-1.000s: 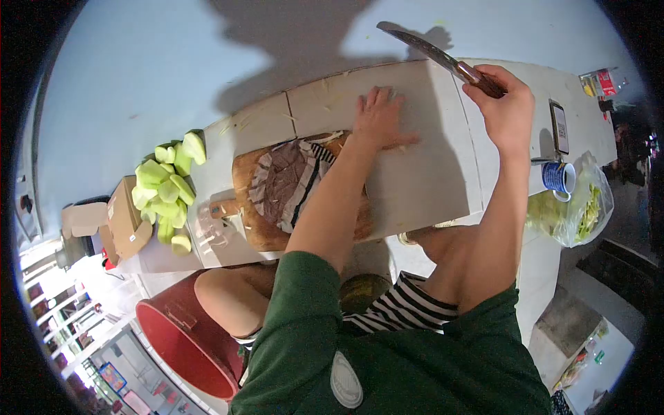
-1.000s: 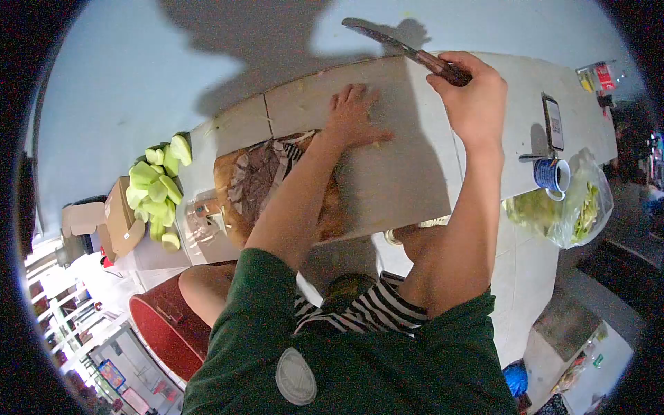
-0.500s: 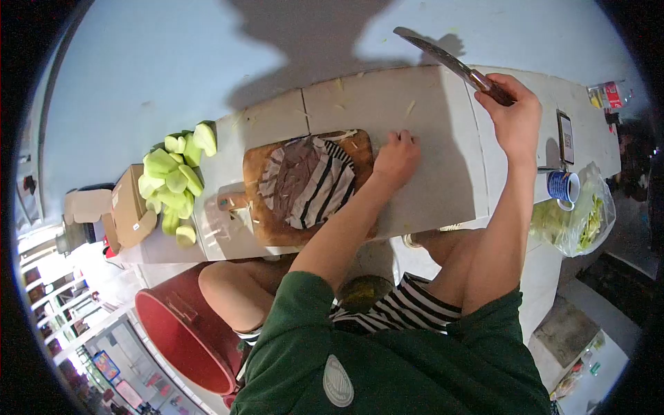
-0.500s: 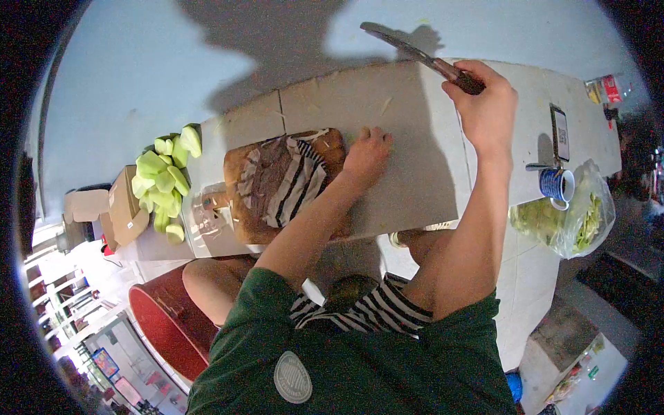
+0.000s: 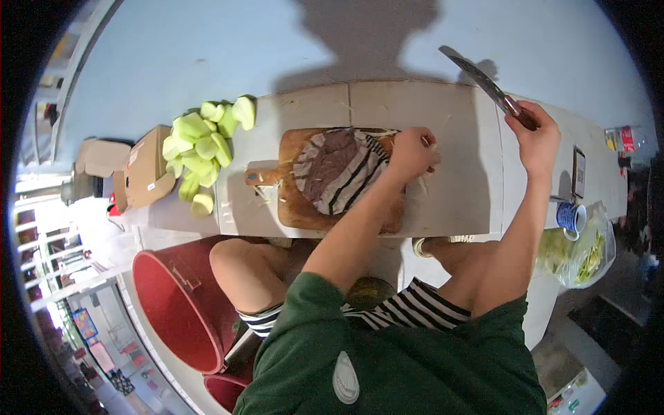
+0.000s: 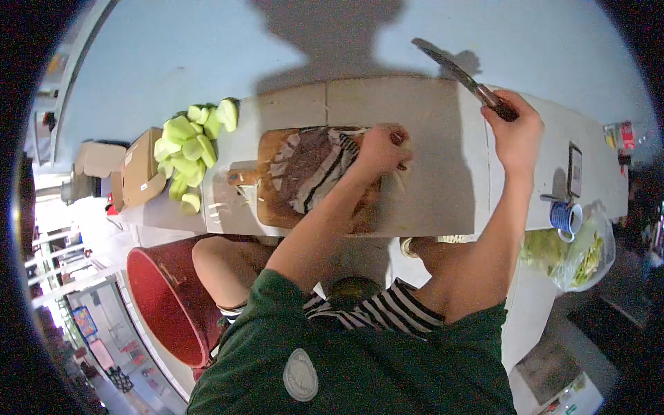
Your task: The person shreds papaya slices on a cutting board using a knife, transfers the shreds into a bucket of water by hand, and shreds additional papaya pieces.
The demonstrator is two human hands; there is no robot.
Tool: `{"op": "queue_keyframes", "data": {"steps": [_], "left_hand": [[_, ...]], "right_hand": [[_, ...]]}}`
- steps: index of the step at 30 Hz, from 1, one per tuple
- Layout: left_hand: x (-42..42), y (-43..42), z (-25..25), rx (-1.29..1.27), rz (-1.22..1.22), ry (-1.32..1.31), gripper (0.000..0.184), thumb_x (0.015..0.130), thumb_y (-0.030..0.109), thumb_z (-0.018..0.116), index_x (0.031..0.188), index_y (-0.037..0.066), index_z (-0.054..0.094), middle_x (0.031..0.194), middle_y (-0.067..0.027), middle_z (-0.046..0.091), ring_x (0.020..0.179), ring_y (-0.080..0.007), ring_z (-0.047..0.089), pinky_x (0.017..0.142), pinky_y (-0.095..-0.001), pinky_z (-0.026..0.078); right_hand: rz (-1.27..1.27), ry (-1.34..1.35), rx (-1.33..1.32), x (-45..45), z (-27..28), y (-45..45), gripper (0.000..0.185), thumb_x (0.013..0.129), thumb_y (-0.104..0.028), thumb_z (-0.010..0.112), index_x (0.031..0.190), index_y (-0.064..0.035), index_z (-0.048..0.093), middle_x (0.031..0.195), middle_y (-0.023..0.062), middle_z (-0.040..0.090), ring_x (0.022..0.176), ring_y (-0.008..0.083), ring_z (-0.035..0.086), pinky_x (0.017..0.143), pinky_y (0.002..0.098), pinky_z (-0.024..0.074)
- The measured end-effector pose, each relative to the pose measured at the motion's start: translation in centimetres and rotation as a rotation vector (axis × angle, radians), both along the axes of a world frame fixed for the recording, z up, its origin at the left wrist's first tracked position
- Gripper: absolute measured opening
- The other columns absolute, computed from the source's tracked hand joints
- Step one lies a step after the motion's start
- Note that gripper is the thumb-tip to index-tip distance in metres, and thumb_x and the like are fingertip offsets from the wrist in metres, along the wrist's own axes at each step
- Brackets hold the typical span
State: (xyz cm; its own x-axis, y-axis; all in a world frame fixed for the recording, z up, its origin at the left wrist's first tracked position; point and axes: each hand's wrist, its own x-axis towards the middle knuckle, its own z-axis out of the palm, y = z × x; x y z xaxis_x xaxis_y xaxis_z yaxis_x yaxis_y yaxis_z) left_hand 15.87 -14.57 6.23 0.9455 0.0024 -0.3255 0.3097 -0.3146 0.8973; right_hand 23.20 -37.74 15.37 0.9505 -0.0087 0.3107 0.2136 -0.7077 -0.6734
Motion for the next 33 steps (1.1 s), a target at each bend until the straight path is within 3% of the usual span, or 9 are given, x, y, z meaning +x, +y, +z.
{"op": "queue_keyframes", "data": {"steps": [8, 11, 15, 17, 19, 21, 27, 30, 33], "left_hand": [[-20.0, 24.5, 10.9, -0.162, 0.645, -0.324, 0.028, 0.079, 0.001, 0.072, 0.106, 0.005, 0.068, 0.093, -0.0027, 0.065, 0.086, -0.0135, 0.063, 0.077, -0.0273, 0.053], [-31.8, 31.4, 17.4, 0.150, 1.043, -0.302, 0.019, 0.082, 0.002, 0.070, 0.100, 0.004, 0.065, 0.090, -0.0021, 0.062, 0.078, -0.0136, 0.061, 0.069, -0.0263, 0.051], [-46.7, 37.6, 17.4, 0.357, 1.334, -0.468, 0.013, 0.093, 0.005, 0.065, 0.105, 0.002, 0.064, 0.085, -0.0033, 0.061, 0.076, -0.0112, 0.060, 0.067, -0.0246, 0.050], [-51.8, 38.7, 15.0, 0.394, 1.318, -0.486, 0.017, 0.089, -0.002, 0.064, 0.107, 0.000, 0.064, 0.092, -0.0052, 0.064, 0.074, -0.0113, 0.062, 0.060, -0.0240, 0.047], [-53.8, 37.7, 13.5, 0.271, 1.330, -0.001, 0.027, 0.090, 0.003, 0.067, 0.117, -0.002, 0.065, 0.101, -0.0091, 0.068, 0.085, -0.0152, 0.066, 0.070, -0.0276, 0.052], [-56.5, 37.1, 10.7, 0.829, 1.239, 0.287, 0.046, 0.089, 0.012, 0.073, 0.133, 0.004, 0.063, 0.116, -0.0154, 0.067, 0.107, -0.0228, 0.066, 0.090, -0.0352, 0.054], [-59.7, 37.7, 9.8, 0.572, 1.429, 0.175, 0.030, 0.086, 0.007, 0.073, 0.116, 0.001, 0.070, 0.092, -0.0091, 0.071, 0.081, -0.0171, 0.066, 0.076, -0.0323, 0.055], [-60.3, 38.2, 9.7, 0.873, 1.279, 0.091, 0.021, 0.084, 0.003, 0.069, 0.105, -0.001, 0.072, 0.077, -0.0088, 0.069, 0.072, -0.0135, 0.063, 0.068, -0.0310, 0.051], [-60.6, 39.2, 10.6, 0.717, 1.120, 0.181, 0.023, 0.085, 0.005, 0.068, 0.108, -0.002, 0.072, 0.079, -0.0109, 0.070, 0.071, -0.0164, 0.065, 0.070, -0.0325, 0.052]], "right_hand": [[0.102, 0.032, -0.037, 0.7, -1.8, 1.4, 0.032, 0.081, -0.007, 0.081, 0.112, -0.0007, 0.073, 0.097, 0.0095, 0.075, 0.089, 0.0137, 0.069, 0.083, 0.0282, 0.0533], [0.144, 0.051, -0.138, -0.7, -1.3, 3.3, 0.032, 0.082, -0.006, 0.081, 0.112, 0.0007, 0.072, 0.096, 0.0084, 0.074, 0.088, 0.0134, 0.068, 0.084, 0.0278, 0.0530], [0.245, 0.088, -0.112, -2.3, -2.3, 5.3, 0.031, 0.082, -0.004, 0.081, 0.111, 0.0031, 0.071, 0.095, 0.0071, 0.073, 0.086, 0.0122, 0.066, 0.082, 0.0273, 0.0522], [0.257, 0.122, -0.081, -3.4, -2.7, 7.1, 0.031, 0.083, -0.003, 0.080, 0.112, 0.0022, 0.071, 0.096, 0.0067, 0.074, 0.087, 0.0120, 0.066, 0.081, 0.0268, 0.0520], [0.297, 0.172, -0.092, -4.8, -2.8, 8.8, 0.031, 0.084, -0.003, 0.080, 0.113, 0.0022, 0.071, 0.097, 0.0065, 0.074, 0.088, 0.0125, 0.066, 0.082, 0.0267, 0.0523], [0.351, 0.178, -0.041, -5.8, -3.7, 10.0, 0.032, 0.083, -0.003, 0.080, 0.114, 0.0014, 0.071, 0.097, 0.0075, 0.074, 0.088, 0.0130, 0.067, 0.081, 0.0274, 0.0527], [0.453, 0.263, -0.263, -10.7, -2.9, 13.7, 0.033, 0.082, -0.007, 0.079, 0.113, 0.0008, 0.071, 0.095, 0.0095, 0.074, 0.087, 0.0145, 0.066, 0.082, 0.0298, 0.0529], [0.485, 0.332, -0.237, -13.8, -3.5, 14.5, 0.032, 0.083, -0.007, 0.078, 0.113, 0.0002, 0.071, 0.093, 0.0092, 0.073, 0.085, 0.0149, 0.065, 0.082, 0.0309, 0.0527], [0.517, 0.404, -0.373, -15.6, -4.5, 14.7, 0.033, 0.084, -0.008, 0.078, 0.115, 0.0000, 0.071, 0.095, 0.0099, 0.073, 0.087, 0.0166, 0.066, 0.084, 0.0316, 0.0528]]}}
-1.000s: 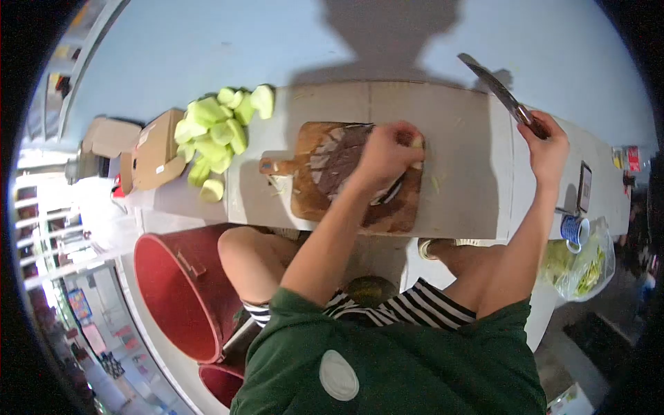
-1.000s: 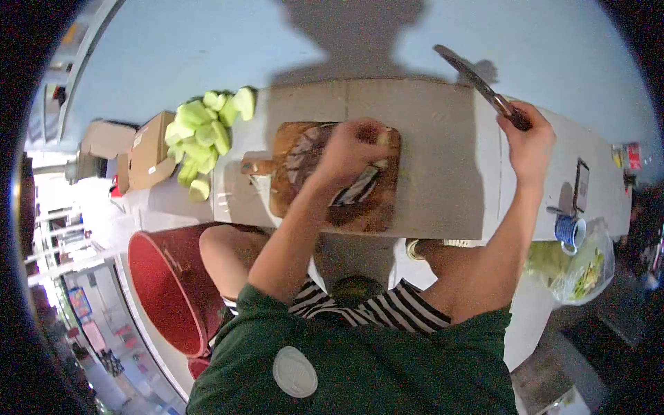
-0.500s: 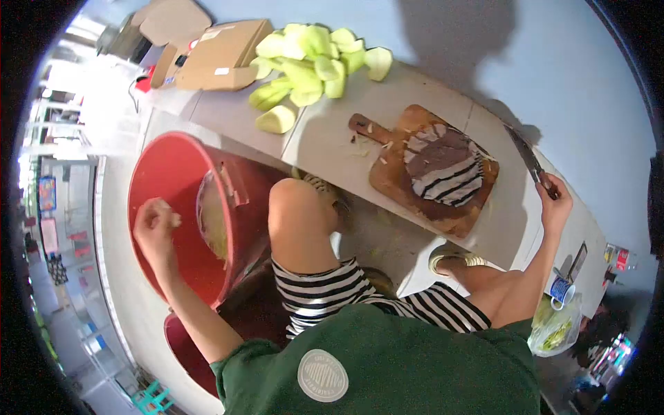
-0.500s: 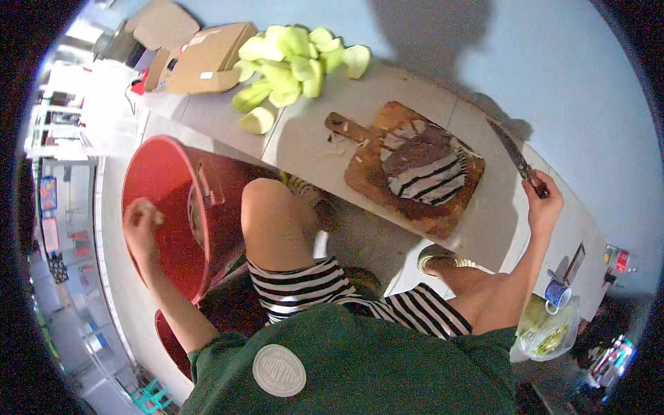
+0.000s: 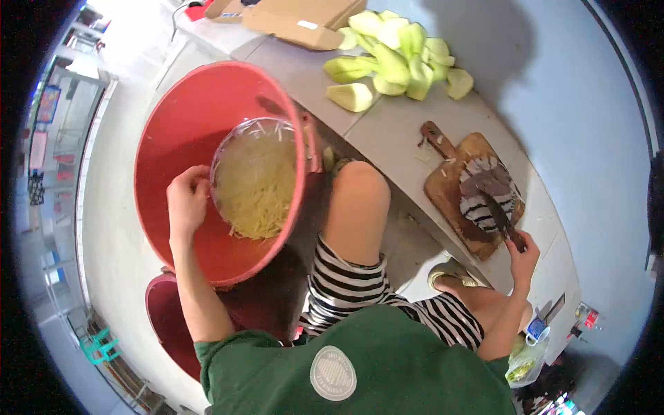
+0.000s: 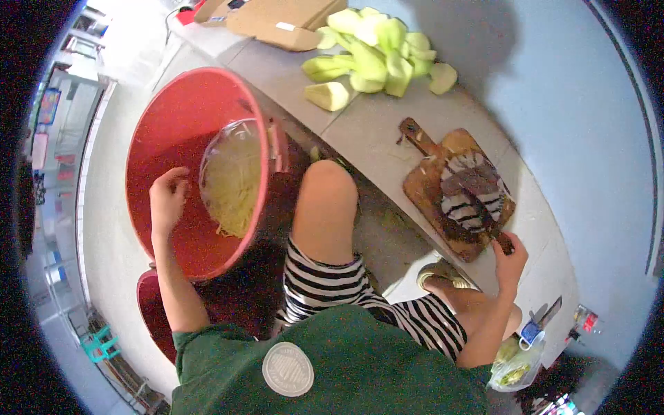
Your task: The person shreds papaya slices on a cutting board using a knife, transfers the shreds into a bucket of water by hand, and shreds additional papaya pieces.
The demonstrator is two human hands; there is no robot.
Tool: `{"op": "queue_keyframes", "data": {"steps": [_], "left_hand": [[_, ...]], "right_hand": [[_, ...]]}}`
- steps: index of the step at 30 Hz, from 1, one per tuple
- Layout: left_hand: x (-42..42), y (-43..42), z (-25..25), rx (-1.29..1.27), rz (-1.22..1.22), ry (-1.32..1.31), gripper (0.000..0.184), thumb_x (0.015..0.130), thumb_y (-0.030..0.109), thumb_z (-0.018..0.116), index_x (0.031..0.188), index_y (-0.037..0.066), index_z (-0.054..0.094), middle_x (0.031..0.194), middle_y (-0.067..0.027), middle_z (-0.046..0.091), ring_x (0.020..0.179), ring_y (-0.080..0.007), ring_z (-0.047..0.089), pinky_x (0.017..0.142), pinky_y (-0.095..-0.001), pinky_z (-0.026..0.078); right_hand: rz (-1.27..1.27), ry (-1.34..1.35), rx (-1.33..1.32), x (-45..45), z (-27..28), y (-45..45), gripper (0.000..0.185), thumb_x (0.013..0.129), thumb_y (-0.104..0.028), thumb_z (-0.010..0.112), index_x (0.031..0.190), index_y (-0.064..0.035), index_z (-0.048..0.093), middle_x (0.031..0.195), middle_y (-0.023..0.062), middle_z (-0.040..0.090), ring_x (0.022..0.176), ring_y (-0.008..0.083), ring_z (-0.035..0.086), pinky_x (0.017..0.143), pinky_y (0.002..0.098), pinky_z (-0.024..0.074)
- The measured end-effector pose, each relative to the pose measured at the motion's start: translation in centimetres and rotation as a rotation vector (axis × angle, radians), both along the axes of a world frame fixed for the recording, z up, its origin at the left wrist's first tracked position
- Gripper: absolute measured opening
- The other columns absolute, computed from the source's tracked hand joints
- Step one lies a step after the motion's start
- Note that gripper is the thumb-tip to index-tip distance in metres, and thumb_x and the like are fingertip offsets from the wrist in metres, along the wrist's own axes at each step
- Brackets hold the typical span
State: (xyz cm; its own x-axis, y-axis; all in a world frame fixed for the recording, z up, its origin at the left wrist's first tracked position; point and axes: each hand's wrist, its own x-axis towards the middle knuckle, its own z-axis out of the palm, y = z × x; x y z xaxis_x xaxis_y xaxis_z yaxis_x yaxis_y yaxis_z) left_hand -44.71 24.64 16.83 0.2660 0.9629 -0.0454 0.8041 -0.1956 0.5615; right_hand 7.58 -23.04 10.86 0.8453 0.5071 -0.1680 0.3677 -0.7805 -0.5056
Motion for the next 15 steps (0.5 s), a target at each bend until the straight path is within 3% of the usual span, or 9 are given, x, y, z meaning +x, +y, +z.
{"op": "queue_keyframes", "data": {"steps": [1, 3, 5, 8, 10, 11, 12, 14, 15], "left_hand": [[-0.3, 1.0, -0.6, 0.005, 0.013, 0.001, 0.023, 0.085, 0.005, 0.068, 0.108, -0.002, 0.072, 0.079, -0.0109, 0.070, 0.071, -0.0164, 0.065, 0.070, -0.0325, 0.052], [-0.6, 3.0, -3.4, -0.060, -0.191, 0.118, 0.035, 0.085, 0.007, 0.071, 0.119, 0.000, 0.068, 0.074, -0.0105, 0.069, 0.069, -0.0186, 0.065, 0.069, -0.0361, 0.054], [1.0, 4.6, -5.1, -0.497, -0.139, 0.219, 0.071, 0.079, 0.017, 0.081, 0.144, 0.009, 0.053, 0.100, -0.0190, 0.070, 0.078, -0.0243, 0.068, 0.068, -0.0407, 0.058], [0.3, 5.2, -14.9, -0.600, -0.259, 0.478, 0.140, 0.056, 0.032, 0.098, 0.162, 0.024, 0.006, 0.154, -0.0325, 0.024, 0.125, -0.0433, 0.052, 0.083, -0.0512, 0.059], [-0.1, 3.5, -21.2, -0.730, -0.171, 0.523, 0.163, 0.046, 0.037, 0.102, 0.161, 0.028, -0.013, 0.161, -0.0376, 0.001, 0.144, -0.0513, 0.028, 0.103, -0.0640, 0.043], [-0.9, 2.3, -25.3, -0.733, -0.128, 0.477, 0.169, 0.043, 0.038, 0.103, 0.160, 0.029, -0.019, 0.160, -0.0407, -0.003, 0.149, -0.0531, 0.017, 0.112, -0.0704, 0.031], [-0.4, 0.7, -27.5, -0.728, -0.154, 0.474, 0.169, 0.043, 0.038, 0.103, 0.160, 0.029, -0.019, 0.160, -0.0407, -0.003, 0.149, -0.0531, 0.017, 0.112, -0.0704, 0.031], [1.2, -2.1, -30.3, -0.502, -0.019, 0.519, 0.172, 0.042, 0.039, 0.103, 0.158, 0.027, -0.024, 0.157, -0.0446, -0.002, 0.149, -0.0565, 0.008, 0.116, -0.0720, 0.011], [1.9, -1.9, -31.0, -0.504, -0.034, 0.515, 0.172, 0.042, 0.039, 0.103, 0.158, 0.027, -0.024, 0.157, -0.0446, -0.002, 0.149, -0.0565, 0.008, 0.116, -0.0720, 0.011]], "right_hand": [[0.013, 0.001, 0.005, -0.3, -1.0, -0.5, 0.033, 0.084, -0.008, 0.078, 0.115, 0.0000, 0.071, 0.095, 0.0099, 0.073, 0.087, 0.0166, 0.066, 0.084, 0.0316, 0.0528], [-0.004, -0.116, 0.125, -0.4, -3.1, -1.4, 0.036, 0.085, -0.008, 0.077, 0.118, 0.0043, 0.068, 0.098, 0.0094, 0.072, 0.089, 0.0165, 0.067, 0.084, 0.0302, 0.0527], [-0.017, -0.133, 0.136, -1.0, -3.7, -1.8, 0.035, 0.085, -0.009, 0.078, 0.117, 0.0026, 0.069, 0.101, 0.0108, 0.073, 0.093, 0.0192, 0.068, 0.086, 0.0318, 0.0527], [-0.043, -0.161, 0.131, -1.0, -4.4, -2.3, 0.035, 0.085, -0.008, 0.078, 0.118, 0.0008, 0.070, 0.106, 0.0127, 0.073, 0.096, 0.0217, 0.068, 0.088, 0.0335, 0.0528], [-0.066, -0.175, 0.117, -1.5, -4.4, -2.4, 0.035, 0.085, -0.008, 0.078, 0.119, 0.0008, 0.070, 0.107, 0.0131, 0.073, 0.097, 0.0215, 0.068, 0.088, 0.0336, 0.0529], [-0.062, -0.150, 0.106, -1.9, -3.9, -1.9, 0.037, 0.085, -0.007, 0.078, 0.120, 0.0010, 0.070, 0.108, 0.0136, 0.073, 0.097, 0.0210, 0.068, 0.088, 0.0336, 0.0531], [-0.062, -0.128, 0.091, -2.1, -3.4, -1.6, 0.038, 0.084, -0.006, 0.078, 0.120, 0.0013, 0.069, 0.108, 0.0141, 0.074, 0.096, 0.0206, 0.068, 0.087, 0.0335, 0.0532], [-0.084, -0.151, 0.077, -2.4, -3.5, -1.6, 0.037, 0.083, -0.004, 0.078, 0.119, 0.0017, 0.070, 0.106, 0.0134, 0.074, 0.094, 0.0194, 0.068, 0.086, 0.0326, 0.0533], [-0.080, -0.163, 0.070, -2.4, -3.6, -1.6, 0.037, 0.083, -0.002, 0.078, 0.119, 0.0021, 0.070, 0.103, 0.0128, 0.074, 0.092, 0.0183, 0.068, 0.085, 0.0316, 0.0533]]}}
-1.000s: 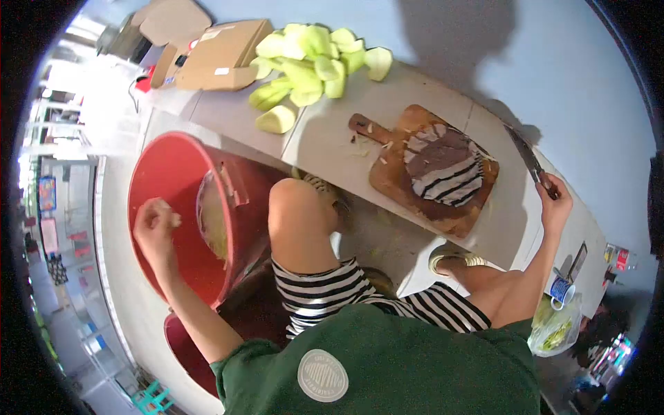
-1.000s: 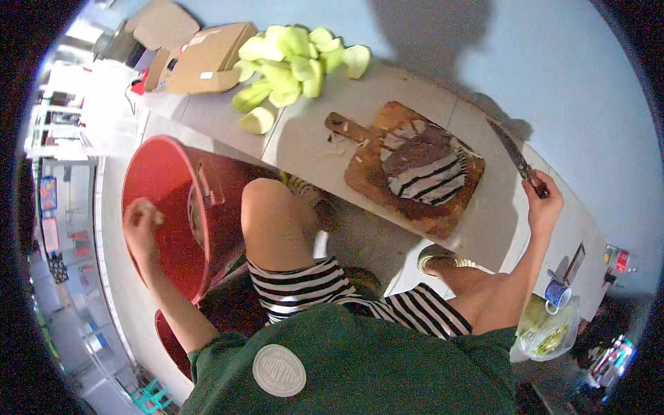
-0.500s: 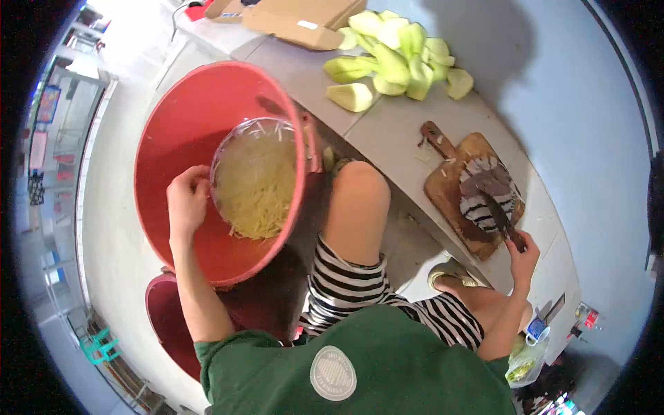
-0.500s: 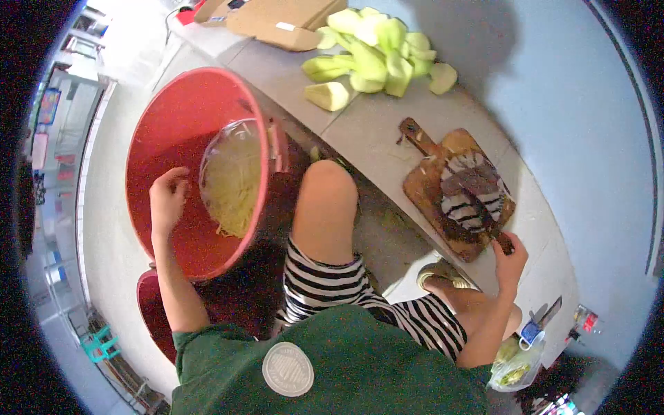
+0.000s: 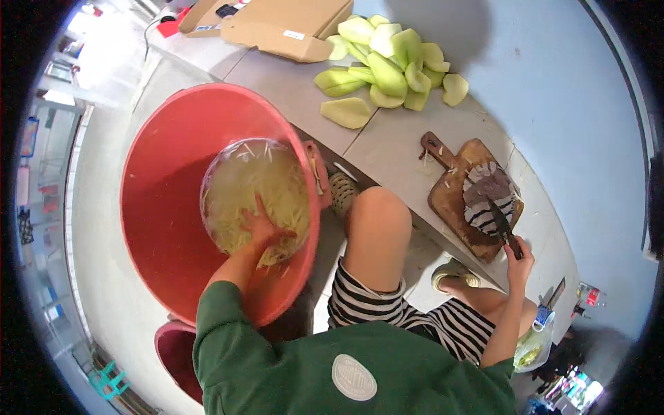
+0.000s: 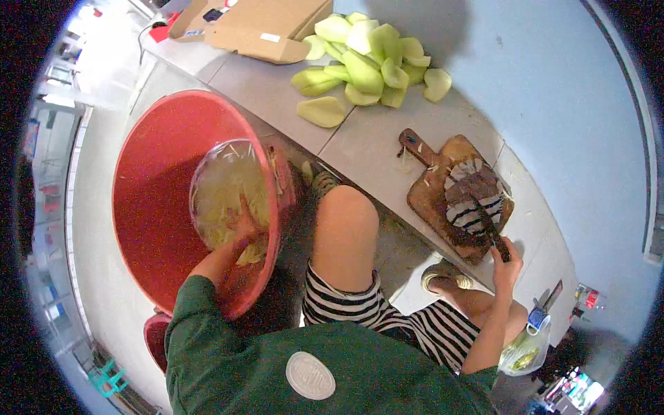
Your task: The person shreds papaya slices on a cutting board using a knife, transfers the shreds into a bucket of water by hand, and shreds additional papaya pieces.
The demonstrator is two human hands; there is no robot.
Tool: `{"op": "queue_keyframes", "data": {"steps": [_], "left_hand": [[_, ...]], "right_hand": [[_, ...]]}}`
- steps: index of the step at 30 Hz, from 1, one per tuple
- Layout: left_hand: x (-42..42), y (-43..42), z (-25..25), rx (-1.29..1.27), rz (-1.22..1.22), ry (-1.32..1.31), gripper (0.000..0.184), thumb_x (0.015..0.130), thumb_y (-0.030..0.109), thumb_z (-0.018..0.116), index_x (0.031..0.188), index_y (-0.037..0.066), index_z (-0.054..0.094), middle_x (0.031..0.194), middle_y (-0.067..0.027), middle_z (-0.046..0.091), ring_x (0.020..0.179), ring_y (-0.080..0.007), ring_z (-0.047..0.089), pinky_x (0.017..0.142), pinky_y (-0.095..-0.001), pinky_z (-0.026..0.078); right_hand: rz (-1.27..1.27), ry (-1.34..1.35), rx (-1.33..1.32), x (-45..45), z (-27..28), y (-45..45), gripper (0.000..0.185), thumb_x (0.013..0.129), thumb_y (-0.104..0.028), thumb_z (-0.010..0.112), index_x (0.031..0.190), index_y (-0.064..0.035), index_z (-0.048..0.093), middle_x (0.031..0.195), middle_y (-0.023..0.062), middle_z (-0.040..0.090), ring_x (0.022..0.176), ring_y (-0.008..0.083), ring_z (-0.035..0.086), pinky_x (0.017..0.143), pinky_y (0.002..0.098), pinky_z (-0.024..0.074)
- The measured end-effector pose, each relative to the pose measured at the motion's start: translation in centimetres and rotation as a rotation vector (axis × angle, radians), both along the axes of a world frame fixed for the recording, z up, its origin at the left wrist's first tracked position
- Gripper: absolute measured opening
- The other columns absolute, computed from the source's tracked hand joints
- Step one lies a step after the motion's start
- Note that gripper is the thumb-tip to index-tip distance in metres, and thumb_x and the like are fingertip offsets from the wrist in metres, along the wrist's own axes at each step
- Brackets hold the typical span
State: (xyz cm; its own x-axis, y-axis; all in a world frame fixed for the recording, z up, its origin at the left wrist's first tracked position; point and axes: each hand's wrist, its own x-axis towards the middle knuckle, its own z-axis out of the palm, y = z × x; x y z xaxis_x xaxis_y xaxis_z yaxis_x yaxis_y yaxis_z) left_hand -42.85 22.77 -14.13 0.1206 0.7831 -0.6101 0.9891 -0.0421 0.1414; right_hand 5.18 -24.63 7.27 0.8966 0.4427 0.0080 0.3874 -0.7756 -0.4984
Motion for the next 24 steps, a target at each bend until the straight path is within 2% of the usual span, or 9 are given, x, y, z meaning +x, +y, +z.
{"op": "queue_keyframes", "data": {"steps": [3, 5, 6, 8, 9, 11, 17, 21, 24], "left_hand": [[0.6, 0.7, -2.2, -0.060, 0.053, -0.020, 0.172, 0.045, 0.040, 0.102, 0.156, 0.024, -0.028, 0.157, -0.0452, -0.002, 0.149, -0.0576, -0.001, 0.116, -0.0708, 0.015], [1.2, 1.1, -4.7, 0.099, 0.055, -0.044, 0.151, 0.056, 0.039, 0.097, 0.162, 0.023, -0.009, 0.157, -0.0435, 0.001, 0.149, -0.0581, 0.002, 0.114, -0.0726, 0.019], [1.8, 1.9, -5.0, 0.094, 0.052, -0.049, 0.151, 0.056, 0.039, 0.097, 0.162, 0.023, -0.009, 0.157, -0.0435, 0.001, 0.149, -0.0581, 0.002, 0.114, -0.0726, 0.019], [2.3, 3.4, -5.5, -0.033, -0.091, 0.229, 0.117, 0.070, 0.030, 0.086, 0.162, 0.019, 0.015, 0.159, -0.0366, 0.016, 0.148, -0.0532, 0.018, 0.114, -0.0682, 0.026], [1.3, 3.8, -7.7, -0.034, -0.094, 0.227, 0.117, 0.070, 0.030, 0.086, 0.162, 0.019, 0.015, 0.159, -0.0366, 0.016, 0.148, -0.0532, 0.018, 0.114, -0.0682, 0.026], [-2.6, 4.7, -16.6, 0.144, -0.090, 0.015, 0.086, 0.076, 0.024, 0.078, 0.153, 0.014, 0.041, 0.152, -0.0283, 0.040, 0.140, -0.0429, 0.040, 0.113, -0.0566, 0.036], [-5.1, 8.9, -15.4, 0.435, -0.283, 0.039, 0.058, 0.076, 0.017, 0.075, 0.131, 0.007, 0.063, 0.122, -0.0231, 0.067, 0.111, -0.0343, 0.065, 0.095, -0.0439, 0.052], [-1.6, 10.0, -2.3, 0.181, 0.027, -0.325, 0.056, 0.074, 0.010, 0.074, 0.128, 0.003, 0.063, 0.115, -0.0200, 0.070, 0.101, -0.0338, 0.068, 0.089, -0.0438, 0.055], [-2.2, 11.0, 1.7, 0.059, 0.148, -0.540, 0.054, 0.073, 0.006, 0.074, 0.126, 0.002, 0.063, 0.111, -0.0174, 0.071, 0.097, -0.0333, 0.069, 0.087, -0.0438, 0.056]], "right_hand": [[-0.044, 0.079, 0.069, -0.1, -0.2, 0.3, 0.036, 0.082, -0.001, 0.078, 0.116, 0.0024, 0.070, 0.099, 0.0107, 0.074, 0.088, 0.0163, 0.067, 0.082, 0.0299, 0.0529], [-0.044, 0.066, 0.009, -0.5, 0.3, 0.8, 0.034, 0.083, 0.000, 0.077, 0.117, 0.0025, 0.069, 0.098, 0.0092, 0.072, 0.088, 0.0149, 0.066, 0.082, 0.0292, 0.0519], [-0.043, 0.054, -0.046, -0.6, 0.6, 0.9, 0.033, 0.085, 0.001, 0.075, 0.117, 0.0027, 0.069, 0.098, 0.0076, 0.071, 0.088, 0.0136, 0.064, 0.082, 0.0285, 0.0510], [-0.037, 0.043, -0.033, -0.5, 0.3, 0.6, 0.033, 0.085, 0.001, 0.075, 0.117, 0.0028, 0.069, 0.096, 0.0061, 0.070, 0.086, 0.0123, 0.062, 0.080, 0.0277, 0.0502], [-0.025, 0.034, -0.007, -0.4, 0.2, 0.5, 0.033, 0.085, 0.002, 0.075, 0.116, 0.0029, 0.069, 0.094, 0.0046, 0.069, 0.084, 0.0111, 0.061, 0.078, 0.0268, 0.0493], [-0.035, 0.049, -0.034, -0.3, 0.8, 1.0, 0.033, 0.084, 0.002, 0.076, 0.116, 0.0029, 0.069, 0.095, 0.0062, 0.071, 0.086, 0.0123, 0.063, 0.080, 0.0278, 0.0507], [-0.039, 0.064, 0.034, 0.2, -0.2, 0.3, 0.034, 0.084, 0.000, 0.076, 0.118, 0.0026, 0.070, 0.098, 0.0095, 0.073, 0.088, 0.0157, 0.066, 0.082, 0.0299, 0.0527], [-0.074, 0.113, 0.055, 0.4, 0.1, 0.4, 0.038, 0.085, -0.001, 0.077, 0.122, 0.0020, 0.069, 0.099, 0.0100, 0.073, 0.087, 0.0169, 0.066, 0.083, 0.0309, 0.0531], [-0.014, 0.044, 0.007, -0.2, 0.8, 0.9, 0.040, 0.085, -0.002, 0.077, 0.124, 0.0022, 0.068, 0.101, 0.0106, 0.074, 0.088, 0.0164, 0.067, 0.083, 0.0315, 0.0536]]}}
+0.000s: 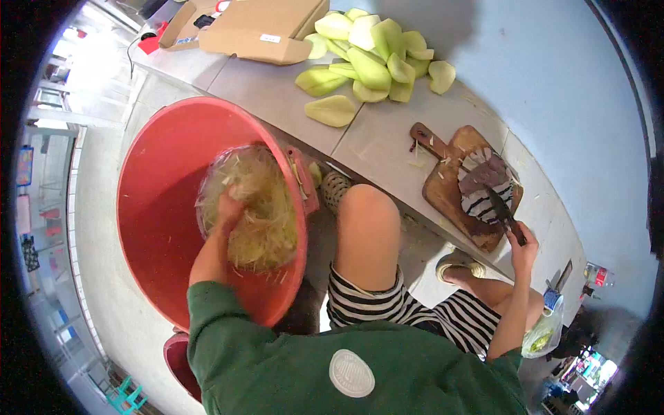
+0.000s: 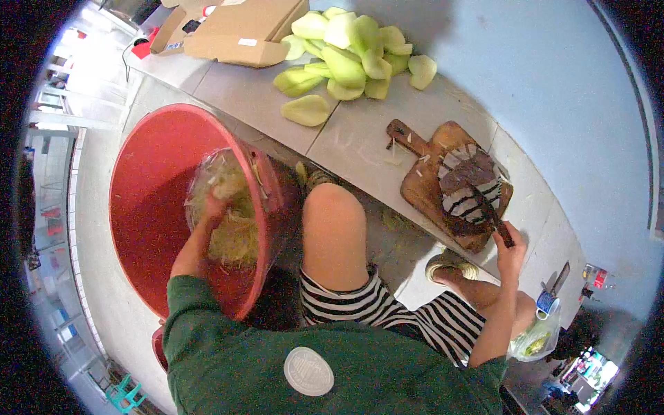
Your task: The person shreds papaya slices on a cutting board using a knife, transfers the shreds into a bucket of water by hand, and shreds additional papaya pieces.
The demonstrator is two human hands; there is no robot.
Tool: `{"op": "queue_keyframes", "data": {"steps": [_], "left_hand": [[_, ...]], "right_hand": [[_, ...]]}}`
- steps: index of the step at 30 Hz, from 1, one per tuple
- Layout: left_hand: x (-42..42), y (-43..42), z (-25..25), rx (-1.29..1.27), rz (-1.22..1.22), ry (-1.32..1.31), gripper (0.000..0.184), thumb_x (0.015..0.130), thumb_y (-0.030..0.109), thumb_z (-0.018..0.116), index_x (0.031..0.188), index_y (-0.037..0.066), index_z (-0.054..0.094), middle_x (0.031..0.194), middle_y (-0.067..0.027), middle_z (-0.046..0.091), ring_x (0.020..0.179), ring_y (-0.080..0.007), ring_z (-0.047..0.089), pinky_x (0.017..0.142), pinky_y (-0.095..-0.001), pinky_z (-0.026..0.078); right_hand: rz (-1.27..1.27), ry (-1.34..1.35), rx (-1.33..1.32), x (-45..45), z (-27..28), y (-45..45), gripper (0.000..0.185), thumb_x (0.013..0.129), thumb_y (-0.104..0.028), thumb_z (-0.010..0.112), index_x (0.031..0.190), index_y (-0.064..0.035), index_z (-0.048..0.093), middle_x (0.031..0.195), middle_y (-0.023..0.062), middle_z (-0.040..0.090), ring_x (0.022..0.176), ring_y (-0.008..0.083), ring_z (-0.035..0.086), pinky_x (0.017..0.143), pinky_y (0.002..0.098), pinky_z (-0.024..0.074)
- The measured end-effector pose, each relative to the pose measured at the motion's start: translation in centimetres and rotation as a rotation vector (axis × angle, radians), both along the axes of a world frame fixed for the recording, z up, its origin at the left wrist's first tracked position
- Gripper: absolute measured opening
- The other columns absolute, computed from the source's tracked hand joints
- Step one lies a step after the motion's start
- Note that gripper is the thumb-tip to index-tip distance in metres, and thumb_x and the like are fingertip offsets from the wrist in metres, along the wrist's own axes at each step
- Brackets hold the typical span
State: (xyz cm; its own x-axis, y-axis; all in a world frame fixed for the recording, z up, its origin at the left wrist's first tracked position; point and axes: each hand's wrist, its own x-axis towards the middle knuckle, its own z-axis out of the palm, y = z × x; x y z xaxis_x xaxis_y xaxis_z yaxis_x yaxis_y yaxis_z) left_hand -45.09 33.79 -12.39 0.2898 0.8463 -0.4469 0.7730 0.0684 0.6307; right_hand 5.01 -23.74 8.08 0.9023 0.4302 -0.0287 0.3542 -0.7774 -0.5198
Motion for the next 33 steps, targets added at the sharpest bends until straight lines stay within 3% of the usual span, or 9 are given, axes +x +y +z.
{"op": "queue_keyframes", "data": {"steps": [6, 13, 14, 17, 18, 21, 23, 28, 33], "left_hand": [[-4.4, 3.4, 7.9, -0.588, 0.376, -0.487, 0.055, 0.092, 0.031, 0.068, 0.137, 0.003, 0.054, 0.127, -0.0145, 0.065, 0.112, -0.0331, 0.066, 0.093, -0.0506, 0.055], [-3.4, 1.5, 19.5, -0.643, 0.115, -0.874, 0.074, 0.099, 0.058, 0.052, 0.154, 0.010, 0.038, 0.150, -0.0156, 0.047, 0.137, -0.0342, 0.045, 0.112, -0.0502, 0.039], [-3.2, 0.9, 21.0, -0.571, 0.179, -0.740, 0.064, 0.101, 0.054, 0.053, 0.149, 0.012, 0.046, 0.134, -0.0128, 0.059, 0.115, -0.0260, 0.061, 0.093, -0.0399, 0.052], [-3.5, 1.4, 23.3, -0.180, -0.073, -0.195, 0.057, 0.100, 0.049, 0.058, 0.141, 0.010, 0.055, 0.113, -0.0067, 0.067, 0.082, -0.0138, 0.065, 0.065, -0.0290, 0.051], [-2.3, 0.0, 23.5, 0.029, 0.003, -0.252, 0.052, 0.099, 0.047, 0.063, 0.135, 0.010, 0.061, 0.094, -0.0001, 0.066, 0.061, -0.0041, 0.054, 0.048, -0.0221, 0.037], [-0.6, -1.6, 24.8, -0.119, 0.111, -0.083, 0.060, 0.097, 0.049, 0.064, 0.140, 0.008, 0.058, 0.105, -0.0066, 0.070, 0.079, -0.0122, 0.065, 0.064, -0.0286, 0.051], [-4.7, 1.5, 16.8, -0.087, -0.178, 0.295, 0.072, 0.095, 0.049, 0.067, 0.146, 0.001, 0.050, 0.141, -0.0197, 0.059, 0.125, -0.0317, 0.059, 0.109, -0.0432, 0.041], [-0.9, -1.6, 25.7, 0.238, 0.209, -0.417, 0.049, 0.098, 0.027, 0.068, 0.136, -0.003, 0.057, 0.114, -0.0116, 0.068, 0.096, -0.0166, 0.068, 0.074, -0.0299, 0.057], [0.3, -1.9, 26.1, 0.088, 0.247, 0.084, 0.044, 0.107, 0.029, 0.050, 0.139, -0.002, 0.056, 0.120, -0.0185, 0.065, 0.107, -0.0222, 0.066, 0.082, -0.0355, 0.057]], "right_hand": [[-0.019, 0.010, 0.046, 0.5, -1.3, -1.0, 0.040, 0.085, -0.004, 0.077, 0.123, 0.0011, 0.069, 0.099, 0.0110, 0.074, 0.085, 0.0149, 0.067, 0.081, 0.0309, 0.0538], [0.001, -0.033, -0.048, -0.3, 0.6, 0.2, 0.040, 0.084, -0.008, 0.079, 0.122, 0.0013, 0.070, 0.100, 0.0129, 0.075, 0.087, 0.0161, 0.068, 0.082, 0.0314, 0.0544], [0.003, -0.030, -0.046, -0.2, 0.3, -0.1, 0.040, 0.084, -0.009, 0.079, 0.122, 0.0011, 0.070, 0.101, 0.0130, 0.075, 0.088, 0.0167, 0.069, 0.083, 0.0316, 0.0546], [0.015, -0.025, -0.014, 0.2, -0.7, -0.8, 0.040, 0.084, -0.010, 0.079, 0.122, 0.0008, 0.070, 0.103, 0.0133, 0.075, 0.090, 0.0178, 0.069, 0.084, 0.0319, 0.0549], [0.024, -0.023, 0.011, 0.2, -0.8, -0.9, 0.040, 0.084, -0.010, 0.080, 0.122, 0.0007, 0.070, 0.104, 0.0134, 0.075, 0.090, 0.0183, 0.070, 0.085, 0.0320, 0.0550], [0.020, -0.017, 0.059, 0.0, -0.7, -0.8, 0.040, 0.084, -0.010, 0.079, 0.122, 0.0001, 0.070, 0.105, 0.0135, 0.074, 0.091, 0.0193, 0.070, 0.085, 0.0324, 0.0549], [0.019, -0.003, 0.059, 0.0, -0.9, -1.1, 0.040, 0.084, -0.010, 0.079, 0.122, -0.0002, 0.070, 0.105, 0.0141, 0.074, 0.092, 0.0202, 0.070, 0.086, 0.0329, 0.0548], [-0.020, -0.011, 0.034, 0.1, -0.9, -0.5, 0.039, 0.084, -0.010, 0.078, 0.121, -0.0008, 0.070, 0.107, 0.0156, 0.074, 0.094, 0.0227, 0.070, 0.088, 0.0341, 0.0543], [0.018, -0.076, 0.054, 0.0, -1.6, -1.4, 0.038, 0.083, -0.010, 0.079, 0.119, -0.0016, 0.071, 0.109, 0.0165, 0.074, 0.094, 0.0232, 0.071, 0.087, 0.0348, 0.0541]]}}
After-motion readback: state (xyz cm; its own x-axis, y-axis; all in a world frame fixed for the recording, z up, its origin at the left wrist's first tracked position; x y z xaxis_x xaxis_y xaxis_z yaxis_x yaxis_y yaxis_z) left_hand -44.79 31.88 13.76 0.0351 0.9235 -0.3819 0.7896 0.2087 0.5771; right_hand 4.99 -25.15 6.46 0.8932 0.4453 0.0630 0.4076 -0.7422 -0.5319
